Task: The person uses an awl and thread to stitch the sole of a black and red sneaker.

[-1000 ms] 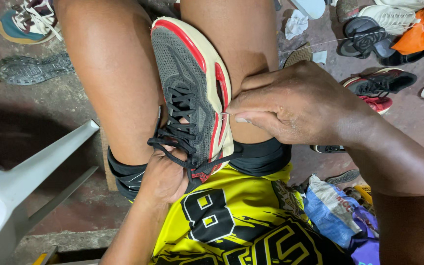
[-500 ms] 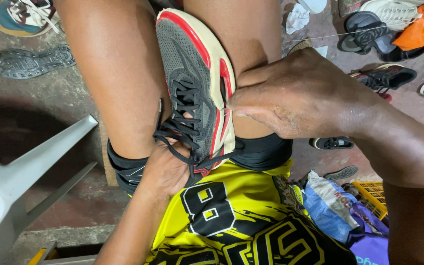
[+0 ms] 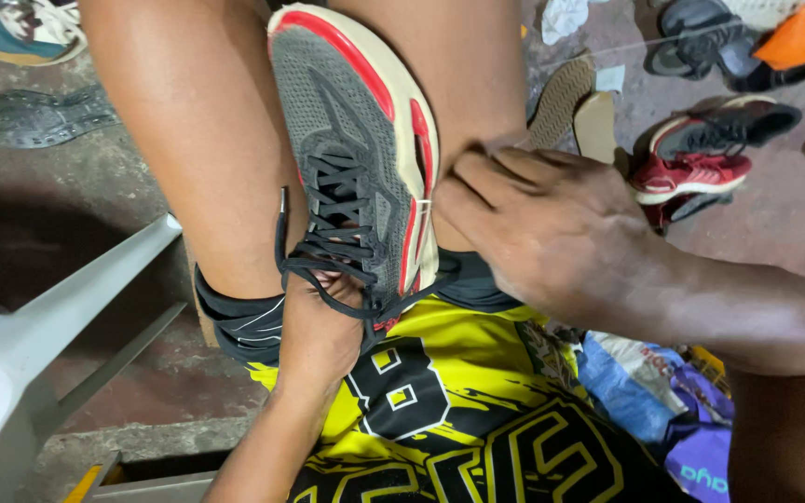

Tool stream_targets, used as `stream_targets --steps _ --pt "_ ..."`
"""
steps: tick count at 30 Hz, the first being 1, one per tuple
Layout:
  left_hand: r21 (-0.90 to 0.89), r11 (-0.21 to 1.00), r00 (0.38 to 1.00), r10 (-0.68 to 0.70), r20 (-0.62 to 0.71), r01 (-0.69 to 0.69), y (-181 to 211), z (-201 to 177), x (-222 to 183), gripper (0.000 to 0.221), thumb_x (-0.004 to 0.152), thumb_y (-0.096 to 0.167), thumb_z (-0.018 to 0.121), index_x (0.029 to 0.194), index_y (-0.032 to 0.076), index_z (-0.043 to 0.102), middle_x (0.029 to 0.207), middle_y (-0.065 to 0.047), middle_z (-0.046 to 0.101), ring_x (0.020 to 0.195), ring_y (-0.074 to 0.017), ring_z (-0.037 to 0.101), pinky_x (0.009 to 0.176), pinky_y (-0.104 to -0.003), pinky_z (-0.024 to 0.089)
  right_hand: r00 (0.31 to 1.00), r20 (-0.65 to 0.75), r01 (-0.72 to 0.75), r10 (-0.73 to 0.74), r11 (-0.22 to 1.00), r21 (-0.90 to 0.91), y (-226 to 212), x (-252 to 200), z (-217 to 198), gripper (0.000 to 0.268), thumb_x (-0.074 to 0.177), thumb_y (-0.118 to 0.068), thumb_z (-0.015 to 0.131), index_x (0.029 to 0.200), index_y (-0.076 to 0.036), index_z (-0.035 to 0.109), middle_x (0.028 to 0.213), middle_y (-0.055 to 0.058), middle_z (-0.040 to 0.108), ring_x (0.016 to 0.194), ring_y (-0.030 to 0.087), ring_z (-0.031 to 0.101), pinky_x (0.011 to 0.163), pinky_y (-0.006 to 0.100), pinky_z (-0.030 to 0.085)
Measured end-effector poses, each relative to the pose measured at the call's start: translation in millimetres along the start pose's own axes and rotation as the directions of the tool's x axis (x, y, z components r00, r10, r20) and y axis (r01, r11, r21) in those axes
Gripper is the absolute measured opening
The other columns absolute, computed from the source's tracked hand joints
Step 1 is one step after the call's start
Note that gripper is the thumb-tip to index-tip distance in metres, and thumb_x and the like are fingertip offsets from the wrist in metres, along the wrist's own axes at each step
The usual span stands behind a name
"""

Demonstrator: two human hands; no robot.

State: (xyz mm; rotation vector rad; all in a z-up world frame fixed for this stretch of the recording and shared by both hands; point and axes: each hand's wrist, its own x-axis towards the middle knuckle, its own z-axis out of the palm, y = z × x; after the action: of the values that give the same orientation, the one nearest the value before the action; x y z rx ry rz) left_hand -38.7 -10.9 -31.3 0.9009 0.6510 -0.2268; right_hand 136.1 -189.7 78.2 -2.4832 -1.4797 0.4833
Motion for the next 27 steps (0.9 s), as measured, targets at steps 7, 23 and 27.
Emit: stream_targets --steps 7,23,27 --pt "-0.03 1.0 1.0 -0.002 -0.016 0.002 7 9 3 0.028 0.094 -0.013 0.054 0.117 -0.005 0.067 0.112 -0.009 0.074 0.099 -0.0163 0.07 0.091 -0.033 0.058 0.997 -0.033 -0.067 0.067 0.998 -0.001 -16 13 9 0.015 0.086 -0.009 0.066 0.098 -0.003 0.061 0.09 0.01 0.059 0.084 0.024 0.065 0.072 0.037 0.057" --pt "-0.185 0.98 0.996 -0.085 -0.021 0.079 3 7 10 0.019 0.102 -0.004 0.058 0.117 -0.003 0.069 0.112 -0.009 0.074 0.098 -0.0159 0.069 0.089 -0.032 0.056 0.995 -0.104 -0.013 -0.002 0.99 -0.138 9 5 17 0.026 0.095 -0.032 0.071 0.088 -0.008 0.067 0.078 0.004 0.062 0.067 0.018 0.065 0.053 0.031 0.052" --pt "-0.211 0.973 0.995 -0.097 0.017 0.099 -1 1 7 0.025 0.098 -0.004 0.057 0.12 -0.003 0.067 0.114 -0.009 0.074 0.1 -0.017 0.07 0.09 -0.033 0.057 0.995 -0.102 -0.01 0.001 0.996 -0.089 9 6 14 0.032 0.097 -0.037 0.072 0.083 -0.009 0.063 0.076 0.004 0.06 0.068 0.02 0.065 0.056 0.034 0.052"
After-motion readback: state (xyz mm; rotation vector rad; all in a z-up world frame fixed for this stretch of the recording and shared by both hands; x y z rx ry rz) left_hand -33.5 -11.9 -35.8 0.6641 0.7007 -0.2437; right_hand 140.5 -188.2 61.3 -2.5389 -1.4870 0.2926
